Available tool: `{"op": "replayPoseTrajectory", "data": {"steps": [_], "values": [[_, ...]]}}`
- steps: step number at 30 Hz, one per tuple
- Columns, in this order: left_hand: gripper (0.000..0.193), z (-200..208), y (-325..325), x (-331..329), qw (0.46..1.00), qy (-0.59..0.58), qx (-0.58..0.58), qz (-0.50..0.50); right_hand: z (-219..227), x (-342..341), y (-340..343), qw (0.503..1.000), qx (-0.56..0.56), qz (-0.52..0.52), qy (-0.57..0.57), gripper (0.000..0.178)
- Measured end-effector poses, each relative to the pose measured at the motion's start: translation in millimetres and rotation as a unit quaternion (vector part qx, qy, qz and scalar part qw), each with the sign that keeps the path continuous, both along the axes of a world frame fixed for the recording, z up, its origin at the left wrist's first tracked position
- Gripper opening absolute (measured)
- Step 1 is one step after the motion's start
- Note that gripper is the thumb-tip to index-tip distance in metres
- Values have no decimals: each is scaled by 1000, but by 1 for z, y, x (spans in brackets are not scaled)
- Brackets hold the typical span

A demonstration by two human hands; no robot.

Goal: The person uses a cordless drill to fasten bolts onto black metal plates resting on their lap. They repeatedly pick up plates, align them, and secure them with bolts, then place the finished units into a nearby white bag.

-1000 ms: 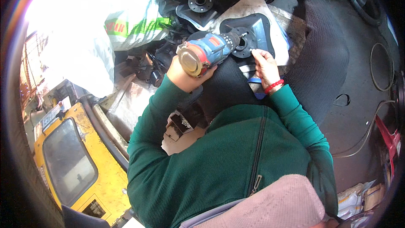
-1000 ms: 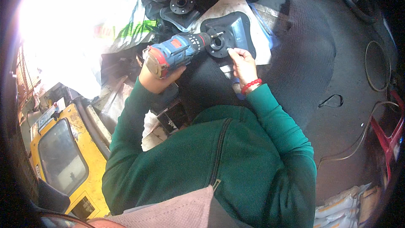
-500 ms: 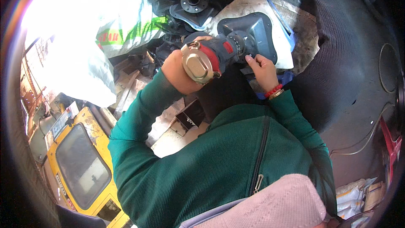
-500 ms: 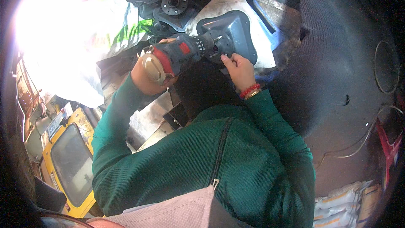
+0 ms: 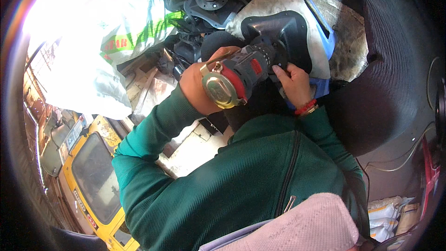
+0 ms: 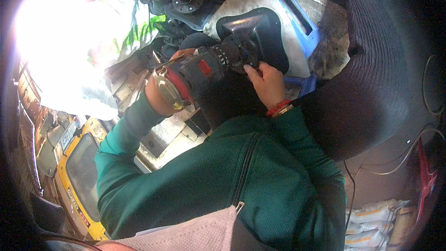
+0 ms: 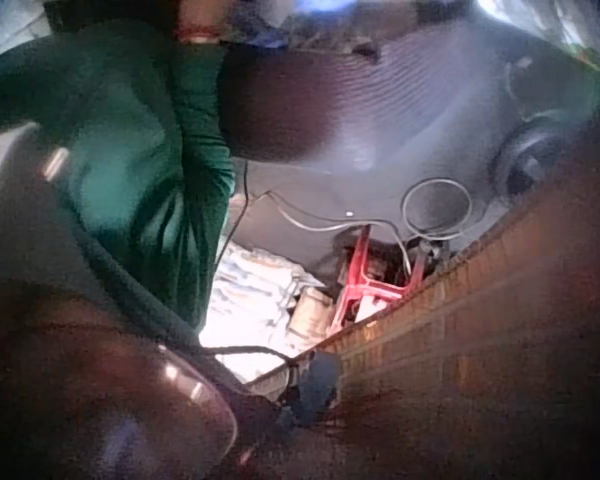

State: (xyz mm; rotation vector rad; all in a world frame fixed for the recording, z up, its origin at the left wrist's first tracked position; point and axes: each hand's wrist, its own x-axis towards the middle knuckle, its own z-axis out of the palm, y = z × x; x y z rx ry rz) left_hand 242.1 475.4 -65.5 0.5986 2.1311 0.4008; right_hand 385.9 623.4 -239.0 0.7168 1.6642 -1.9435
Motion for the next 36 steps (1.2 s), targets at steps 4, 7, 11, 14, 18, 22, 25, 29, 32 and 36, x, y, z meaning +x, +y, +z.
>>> {"op": "replayPoseTrajectory", "data": {"steps": [4,7,11,14,18,22,25,29,32,36], "values": [[42,8,-1,-2,992,86,11,-92,-7,3,-4,997,59,-1,39,40],[29,-1,-14,15,983,158,73,-65,-5,-2,-7,988,131,24,81,44],[59,-15,-47,68,972,36,177,152,-42,3,-19,989,41,-60,131,42],[83,11,-58,116,986,25,140,89,-21,-3,-12,991,11,-62,116,37],[77,4,-83,185,998,37,-43,20,-31,-3,-4,989,56,-47,131,35],[82,-3,-123,211,998,41,-8,-36,23,-3,6,983,-37,-125,127,18],[85,-52,-151,170,951,140,230,151,44,-6,18,969,-118,-135,171,19],[68,-69,-119,111,794,-113,355,481,90,-33,-7,968,-108,-25,224,22],[32,-87,-116,64,659,-40,461,593,93,-62,-26,965,-99,31,240,23],[25,-103,-155,-10,520,161,504,671,120,-60,-35,975,-92,77,188,37]]}}
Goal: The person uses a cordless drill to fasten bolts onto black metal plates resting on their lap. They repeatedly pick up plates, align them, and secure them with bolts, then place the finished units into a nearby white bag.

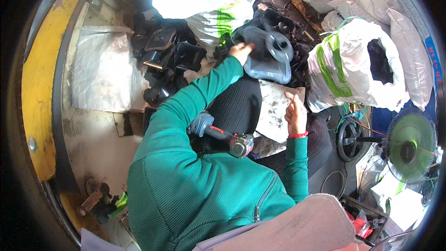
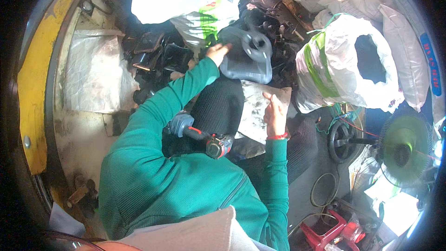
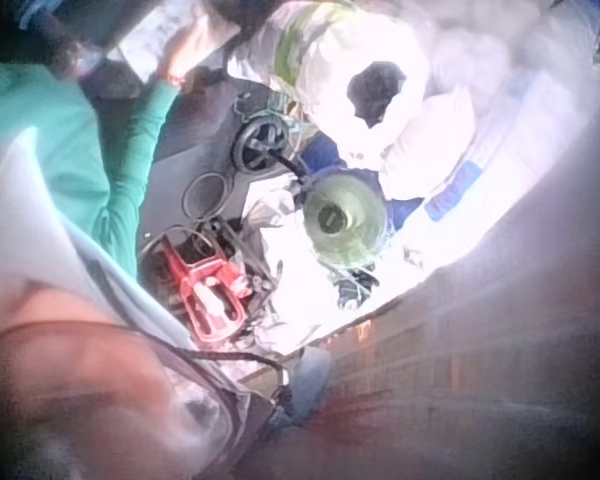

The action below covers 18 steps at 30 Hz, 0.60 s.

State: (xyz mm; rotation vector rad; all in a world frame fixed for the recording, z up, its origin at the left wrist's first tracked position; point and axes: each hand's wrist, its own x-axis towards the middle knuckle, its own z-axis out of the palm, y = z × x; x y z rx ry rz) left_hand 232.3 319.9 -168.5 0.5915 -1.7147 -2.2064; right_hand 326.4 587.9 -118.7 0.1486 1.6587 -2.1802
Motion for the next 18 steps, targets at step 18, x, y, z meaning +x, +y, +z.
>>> {"op": "replayPoseTrajectory", "data": {"steps": [18], "values": [[44,-6,-33,-74,787,-298,-363,-400,116,-251,260,607,710,-70,351,28]]}}
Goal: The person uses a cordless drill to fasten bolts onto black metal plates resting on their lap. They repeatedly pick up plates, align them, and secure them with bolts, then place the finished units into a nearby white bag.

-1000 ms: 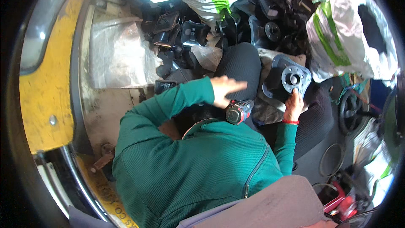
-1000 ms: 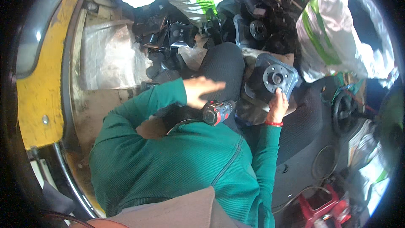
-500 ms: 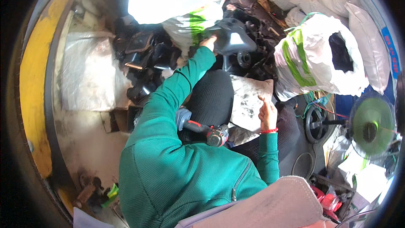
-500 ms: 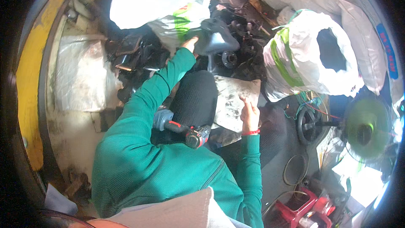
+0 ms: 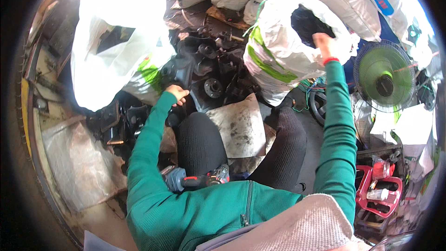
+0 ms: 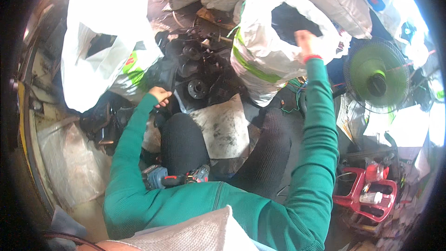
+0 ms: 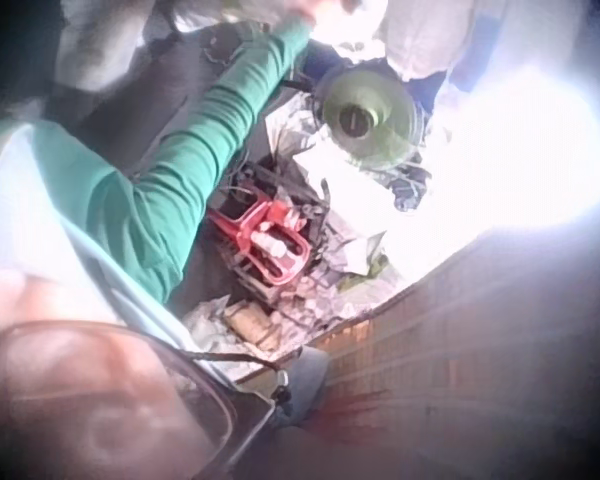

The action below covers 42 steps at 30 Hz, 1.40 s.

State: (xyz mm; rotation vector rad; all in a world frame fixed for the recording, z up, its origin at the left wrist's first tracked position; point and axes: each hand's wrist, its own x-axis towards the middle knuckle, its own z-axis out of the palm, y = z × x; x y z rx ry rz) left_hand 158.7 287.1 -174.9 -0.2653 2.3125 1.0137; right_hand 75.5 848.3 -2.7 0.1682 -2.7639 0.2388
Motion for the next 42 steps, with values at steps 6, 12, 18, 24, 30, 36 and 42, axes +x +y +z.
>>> {"op": "replayPoseTrajectory", "data": {"steps": [6,12,18,24,30,36,42], "values": [[25,217,-48,-6,746,633,-7,206,-146,31,-23,989,99,-60,92,25],[45,150,-275,-118,796,345,-462,186,-85,-43,-67,990,-102,-98,2,23],[47,93,-147,-143,807,446,-351,162,-57,-102,103,934,342,-54,-90,32],[51,86,-160,-108,828,435,-331,125,-49,-86,8,967,174,-54,-176,47],[56,126,-145,-118,874,342,-343,42,-50,-79,18,960,222,-80,-153,41],[33,117,-213,-116,745,353,-473,310,-46,-58,26,994,-59,-97,0,44],[26,137,-197,-107,791,227,-523,220,13,74,72,870,-455,-90,169,44]]}}
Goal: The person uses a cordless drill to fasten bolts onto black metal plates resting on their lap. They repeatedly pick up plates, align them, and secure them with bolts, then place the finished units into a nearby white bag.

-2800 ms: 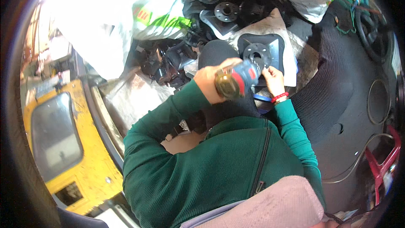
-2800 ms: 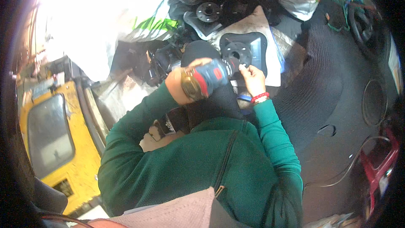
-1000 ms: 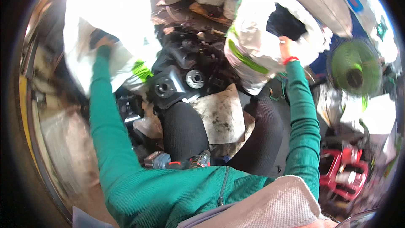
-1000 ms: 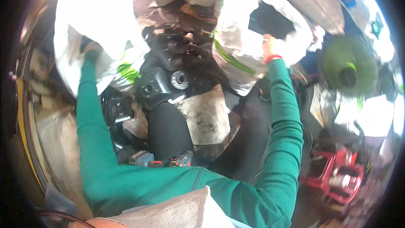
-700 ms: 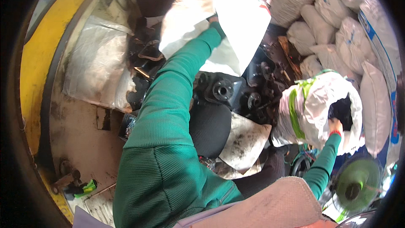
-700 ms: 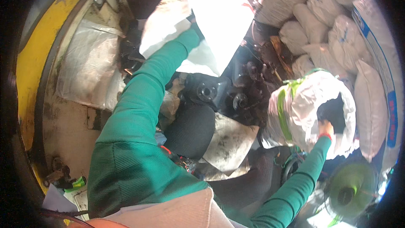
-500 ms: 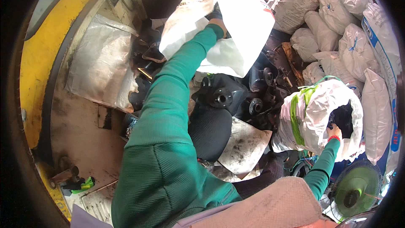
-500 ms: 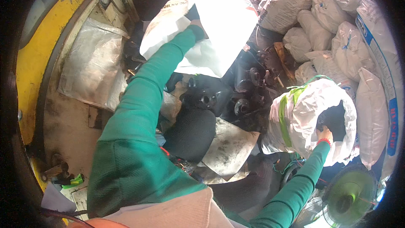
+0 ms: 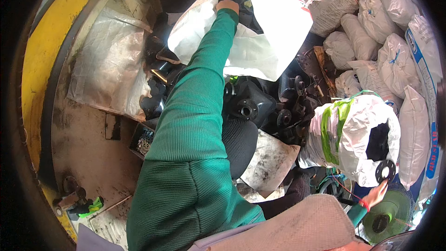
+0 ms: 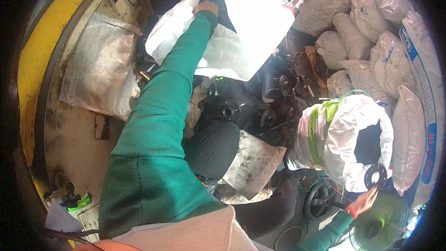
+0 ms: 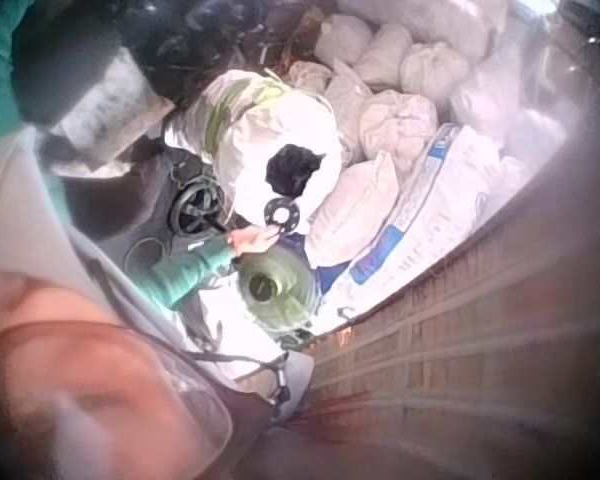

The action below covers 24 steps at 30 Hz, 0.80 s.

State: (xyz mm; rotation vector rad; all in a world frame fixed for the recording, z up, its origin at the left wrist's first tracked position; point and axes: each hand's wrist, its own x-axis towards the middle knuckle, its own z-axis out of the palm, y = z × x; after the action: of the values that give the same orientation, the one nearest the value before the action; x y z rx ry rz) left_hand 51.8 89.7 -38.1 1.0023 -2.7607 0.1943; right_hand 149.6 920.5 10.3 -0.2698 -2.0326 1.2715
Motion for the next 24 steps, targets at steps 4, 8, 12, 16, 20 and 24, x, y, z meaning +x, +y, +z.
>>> {"op": "replayPoseTrajectory", "data": {"steps": [4,8,12,16,20,24], "values": [[22,34,3,20,996,80,-34,-29,16,106,-36,980,-174,-74,-58,40],[19,48,-5,64,895,337,-125,-265,-11,175,-16,954,-284,-21,-97,44],[16,135,115,151,721,523,-70,-449,-40,223,-27,935,-335,64,-98,52],[19,163,179,246,674,386,256,-575,-76,213,-67,896,-392,194,-78,49],[38,69,290,248,600,174,406,-667,-84,222,-122,856,-502,106,-64,30],[60,-97,393,240,700,23,118,-704,-94,213,-163,835,-534,84,-107,15]]}}
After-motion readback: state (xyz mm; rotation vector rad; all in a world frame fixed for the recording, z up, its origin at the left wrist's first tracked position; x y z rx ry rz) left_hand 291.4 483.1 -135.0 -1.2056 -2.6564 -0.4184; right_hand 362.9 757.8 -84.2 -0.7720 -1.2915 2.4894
